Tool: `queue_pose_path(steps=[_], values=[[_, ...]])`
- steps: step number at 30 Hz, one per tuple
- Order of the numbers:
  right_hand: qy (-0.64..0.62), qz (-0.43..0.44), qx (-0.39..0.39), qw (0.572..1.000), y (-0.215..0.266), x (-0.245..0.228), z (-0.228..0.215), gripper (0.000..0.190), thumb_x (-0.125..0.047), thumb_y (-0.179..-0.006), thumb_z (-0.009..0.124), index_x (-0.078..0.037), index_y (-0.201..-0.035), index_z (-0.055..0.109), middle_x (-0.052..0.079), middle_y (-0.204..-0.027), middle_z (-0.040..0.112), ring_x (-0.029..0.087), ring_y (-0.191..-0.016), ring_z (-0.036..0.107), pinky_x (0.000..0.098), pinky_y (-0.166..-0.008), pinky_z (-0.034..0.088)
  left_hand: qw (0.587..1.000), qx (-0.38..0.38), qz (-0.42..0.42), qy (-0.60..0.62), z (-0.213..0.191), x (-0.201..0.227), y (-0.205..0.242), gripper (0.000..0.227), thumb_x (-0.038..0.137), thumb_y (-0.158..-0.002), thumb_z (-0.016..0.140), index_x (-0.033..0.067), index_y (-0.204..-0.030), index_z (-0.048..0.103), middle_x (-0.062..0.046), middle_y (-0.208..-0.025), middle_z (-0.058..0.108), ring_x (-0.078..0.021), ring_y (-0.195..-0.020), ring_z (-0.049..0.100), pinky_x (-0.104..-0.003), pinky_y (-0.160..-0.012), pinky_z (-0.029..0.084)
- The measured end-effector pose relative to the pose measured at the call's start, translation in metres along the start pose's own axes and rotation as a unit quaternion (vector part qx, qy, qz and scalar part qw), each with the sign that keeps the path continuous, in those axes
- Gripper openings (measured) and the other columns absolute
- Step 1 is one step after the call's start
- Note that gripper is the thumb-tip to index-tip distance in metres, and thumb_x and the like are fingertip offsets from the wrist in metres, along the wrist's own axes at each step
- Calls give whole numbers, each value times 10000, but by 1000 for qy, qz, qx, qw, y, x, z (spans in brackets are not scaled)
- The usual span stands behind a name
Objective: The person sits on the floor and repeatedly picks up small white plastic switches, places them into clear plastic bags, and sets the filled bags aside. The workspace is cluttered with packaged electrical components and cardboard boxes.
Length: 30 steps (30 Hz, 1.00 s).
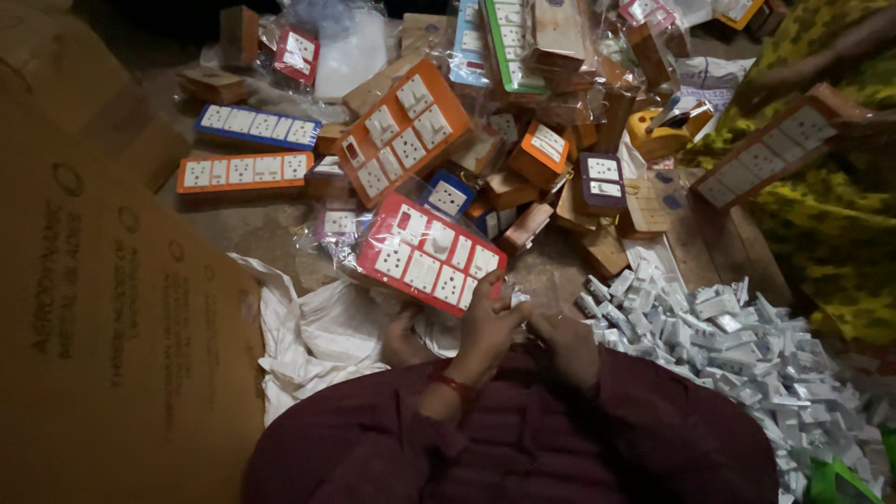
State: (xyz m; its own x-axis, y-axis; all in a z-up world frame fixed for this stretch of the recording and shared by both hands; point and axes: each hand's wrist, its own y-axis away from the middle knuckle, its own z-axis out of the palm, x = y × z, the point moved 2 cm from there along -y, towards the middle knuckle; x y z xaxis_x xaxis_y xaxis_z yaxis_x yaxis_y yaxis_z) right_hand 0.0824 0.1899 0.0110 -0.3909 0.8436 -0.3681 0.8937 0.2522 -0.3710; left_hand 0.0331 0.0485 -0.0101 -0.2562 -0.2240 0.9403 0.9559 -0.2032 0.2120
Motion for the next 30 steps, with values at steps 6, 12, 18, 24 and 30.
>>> queue_pose_path(steps=[6,12,18,24,30], values=[[-72,67,33,995,-11,-17,-16,409,-223,-739,809,-114,-1099,649,116,-881,679,306,-743,656,402,-657,529,996,-2,-47,82,-2,0,-9,759,85,-835,788,81,-1480,388,-163,-1117,705,-160,-893,696,-297,-685,601],[-189,151,-46,969,-17,5,-14,415,-268,-779,803,-48,-1056,586,130,-802,626,251,-655,636,371,-593,505,999,-21,-17,45,2,-24,-17,792,35,-781,811,63,-1471,424,-149,-1138,683,-193,-893,702,-292,-715,598],[-170,131,-31,976,-5,27,8,338,-249,-801,780,-45,-996,594,162,-723,605,288,-619,609,401,-565,454,998,-42,53,15,7,-34,-14,753,41,-798,805,42,-1454,435,-137,-1201,613,-207,-1047,704,-320,-807,629],[-143,156,-21,977,1,34,14,303,-277,-823,774,-77,-1017,656,176,-699,635,324,-598,637,422,-560,464,999,-39,-4,-10,4,-28,-13,711,50,-755,796,61,-1381,459,-98,-1212,591,-190,-1057,675,-382,-738,645],[-120,128,65,982,0,10,3,288,-272,-817,782,-88,-1018,689,149,-815,696,301,-707,695,378,-616,524,987,-7,138,-88,3,-19,-15,580,96,-863,857,22,-1349,548,-144,-1263,646,-218,-1126,666,-338,-935,584]])
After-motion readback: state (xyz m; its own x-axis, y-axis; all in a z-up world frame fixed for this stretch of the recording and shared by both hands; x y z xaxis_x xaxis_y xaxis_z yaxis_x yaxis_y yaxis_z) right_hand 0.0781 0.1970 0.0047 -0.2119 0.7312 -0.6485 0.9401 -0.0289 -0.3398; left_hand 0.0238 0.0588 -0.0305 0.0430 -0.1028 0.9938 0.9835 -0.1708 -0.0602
